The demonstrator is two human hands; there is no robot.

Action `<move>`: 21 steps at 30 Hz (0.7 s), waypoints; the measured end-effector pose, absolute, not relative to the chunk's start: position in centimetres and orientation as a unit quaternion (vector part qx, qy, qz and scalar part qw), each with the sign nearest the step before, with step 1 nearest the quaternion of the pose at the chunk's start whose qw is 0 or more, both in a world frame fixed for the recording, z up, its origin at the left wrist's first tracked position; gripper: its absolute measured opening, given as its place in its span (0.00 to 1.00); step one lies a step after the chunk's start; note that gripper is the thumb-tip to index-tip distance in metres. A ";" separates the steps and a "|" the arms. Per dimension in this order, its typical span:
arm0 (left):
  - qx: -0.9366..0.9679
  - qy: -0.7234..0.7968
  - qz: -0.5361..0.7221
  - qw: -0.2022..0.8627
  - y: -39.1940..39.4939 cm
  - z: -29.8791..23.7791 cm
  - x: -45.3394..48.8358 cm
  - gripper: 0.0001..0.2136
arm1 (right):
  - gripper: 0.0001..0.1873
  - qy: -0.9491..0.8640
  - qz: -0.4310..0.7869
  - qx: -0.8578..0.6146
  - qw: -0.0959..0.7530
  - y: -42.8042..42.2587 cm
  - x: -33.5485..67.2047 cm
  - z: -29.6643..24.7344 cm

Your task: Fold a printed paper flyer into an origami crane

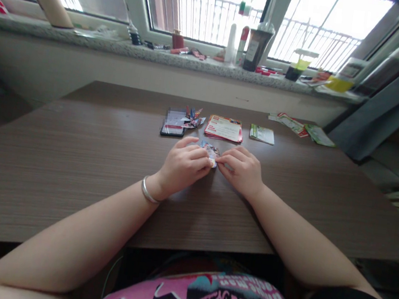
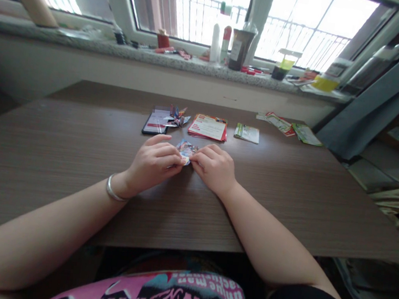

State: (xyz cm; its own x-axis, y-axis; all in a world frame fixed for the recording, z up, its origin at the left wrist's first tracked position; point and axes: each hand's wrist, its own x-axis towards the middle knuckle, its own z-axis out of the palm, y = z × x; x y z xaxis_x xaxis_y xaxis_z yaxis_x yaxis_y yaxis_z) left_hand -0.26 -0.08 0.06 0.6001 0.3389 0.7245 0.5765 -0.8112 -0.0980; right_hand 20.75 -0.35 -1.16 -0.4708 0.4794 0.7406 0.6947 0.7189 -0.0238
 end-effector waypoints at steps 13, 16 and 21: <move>-0.819 -0.334 -0.465 0.032 1.1 -0.3 -0.9 0.05 | 0.06 -0.795 -0.069 -0.453 0.398 0.2 21.1 -1.7; -0.797 -0.350 -0.492 -0.019 1.5 -0.5 -1.0 0.05 | 0.05 -0.800 -0.055 -0.462 0.379 0.5 21.3 -1.9; -0.760 -0.360 -0.515 -0.168 1.7 -1.2 -0.8 0.07 | 0.04 -0.803 -0.038 -0.481 0.350 0.5 21.2 -2.0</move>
